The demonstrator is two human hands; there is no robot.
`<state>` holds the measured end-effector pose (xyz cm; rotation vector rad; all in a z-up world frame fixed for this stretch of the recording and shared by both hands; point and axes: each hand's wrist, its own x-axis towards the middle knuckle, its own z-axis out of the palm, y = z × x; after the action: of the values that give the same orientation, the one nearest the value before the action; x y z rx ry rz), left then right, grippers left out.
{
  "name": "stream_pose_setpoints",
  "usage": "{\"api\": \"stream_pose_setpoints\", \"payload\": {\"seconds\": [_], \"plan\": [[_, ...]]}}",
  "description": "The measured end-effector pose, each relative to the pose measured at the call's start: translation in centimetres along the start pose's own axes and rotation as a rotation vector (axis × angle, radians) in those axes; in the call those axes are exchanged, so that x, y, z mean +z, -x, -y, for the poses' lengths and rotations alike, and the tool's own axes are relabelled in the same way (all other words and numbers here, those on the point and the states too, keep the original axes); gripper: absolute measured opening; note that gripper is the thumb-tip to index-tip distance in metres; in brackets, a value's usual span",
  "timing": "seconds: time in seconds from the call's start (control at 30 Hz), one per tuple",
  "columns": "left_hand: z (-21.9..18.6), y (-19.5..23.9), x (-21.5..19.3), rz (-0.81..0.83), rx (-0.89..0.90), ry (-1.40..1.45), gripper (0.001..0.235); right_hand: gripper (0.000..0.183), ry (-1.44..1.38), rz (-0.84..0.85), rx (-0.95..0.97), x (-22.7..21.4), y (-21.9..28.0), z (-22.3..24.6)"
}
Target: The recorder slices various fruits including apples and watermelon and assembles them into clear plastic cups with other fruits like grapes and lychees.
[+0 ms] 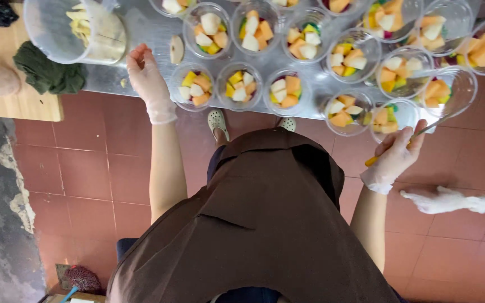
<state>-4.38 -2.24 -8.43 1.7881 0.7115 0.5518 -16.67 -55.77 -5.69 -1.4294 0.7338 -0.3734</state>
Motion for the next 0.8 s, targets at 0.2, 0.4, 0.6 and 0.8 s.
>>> {"api": "stream_pose_setpoints", "payload": {"seconds": [0.2, 0.4, 0.6, 0.8], "plan": [[11.6, -7.8, 2.7, 0.361, -0.154, -0.493, 0.069, 0.045, 0.042, 0.411, 0.022, 14.9, 11.4, 4.6], [18.7, -9.0, 4.1, 0.368, 0.065, -0.623, 0.047, 0.052, 0.214, 0.872, 0.140, 27.8, 21.0, 2.6], [4.5, -6.6, -10.3, 0.747, -0.003, 0.040, 0.039, 0.058, 0.232, 1.082, -0.044, 37.8, 22.7, 0.0], [0.7, -4.4, -14.4, 0.504, -0.414, 0.972, 0.037, 0.064, 0.396, 1.388, -0.055, 40.6, 25.6, 3.3]]}}
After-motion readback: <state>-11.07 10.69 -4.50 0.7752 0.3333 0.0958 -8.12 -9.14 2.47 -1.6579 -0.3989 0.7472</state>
